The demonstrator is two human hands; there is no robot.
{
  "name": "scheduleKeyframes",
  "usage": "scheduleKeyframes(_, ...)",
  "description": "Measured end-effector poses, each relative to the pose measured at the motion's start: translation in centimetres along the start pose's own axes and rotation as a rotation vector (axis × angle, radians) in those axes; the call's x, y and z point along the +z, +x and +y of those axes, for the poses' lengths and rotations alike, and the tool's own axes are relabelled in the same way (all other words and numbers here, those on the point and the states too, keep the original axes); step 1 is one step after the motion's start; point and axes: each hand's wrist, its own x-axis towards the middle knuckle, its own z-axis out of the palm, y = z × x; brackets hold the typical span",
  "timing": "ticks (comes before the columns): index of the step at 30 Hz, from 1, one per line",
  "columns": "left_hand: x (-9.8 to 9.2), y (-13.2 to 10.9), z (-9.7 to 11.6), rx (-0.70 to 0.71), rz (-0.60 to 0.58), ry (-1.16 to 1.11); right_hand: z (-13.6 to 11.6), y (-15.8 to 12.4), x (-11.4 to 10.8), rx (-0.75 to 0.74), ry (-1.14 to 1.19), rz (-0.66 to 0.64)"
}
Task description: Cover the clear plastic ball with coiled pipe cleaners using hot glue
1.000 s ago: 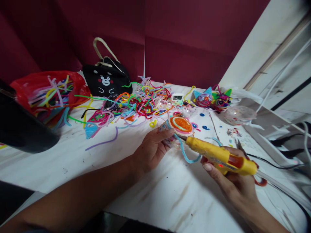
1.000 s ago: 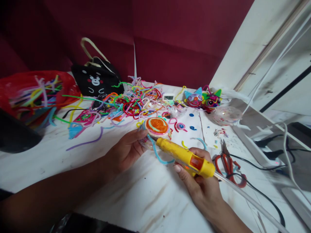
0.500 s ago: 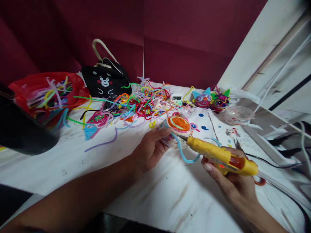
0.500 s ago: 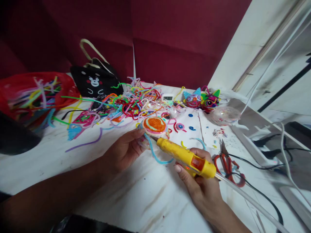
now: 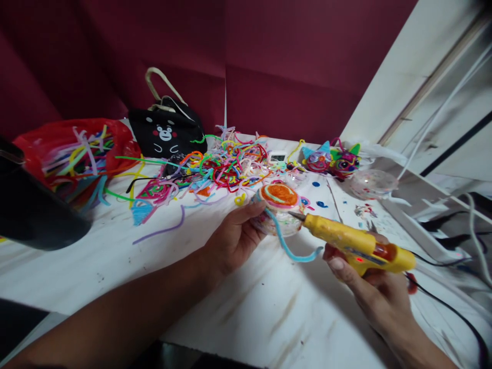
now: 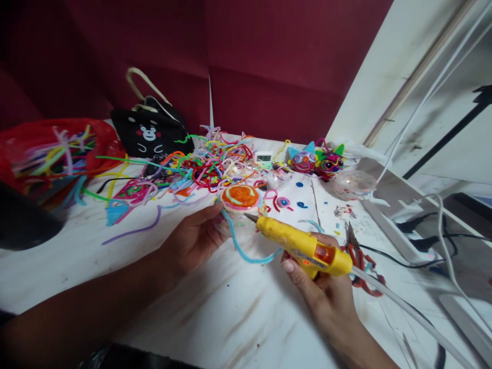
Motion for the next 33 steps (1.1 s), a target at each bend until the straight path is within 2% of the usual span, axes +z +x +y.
scheduleKeyframes(6,-0.05,-0.08,0.07,-0.011,-0.016,-0.013,-0.27,-0.01,0.29,0.022,0.049,-0.008)
scheduleKeyframes(12,-0.03,-0.09,0.03,-0.009,0.012,-0.027,0.27,-0.07,0.01,-0.011,0.066,-0.083)
scheduleKeyframes(23,-0.03,-0.06,-0.05,-0.019,0.020,-0.027,-0.12,0.08,0.30,-0.029,0.046,-0.079)
scheduleKeyframes(29,0.19,0.00,0.08,-0.027,0.057,-0.035,-0.41,0.03,0.66,-0.033,0.036,-0.035)
scheduleKeyframes(33,0.37,-0.20,-0.12,-0.059,0.059,-0.027,-0.34,-0.03,0.67,-0.056,0.025,-0.083)
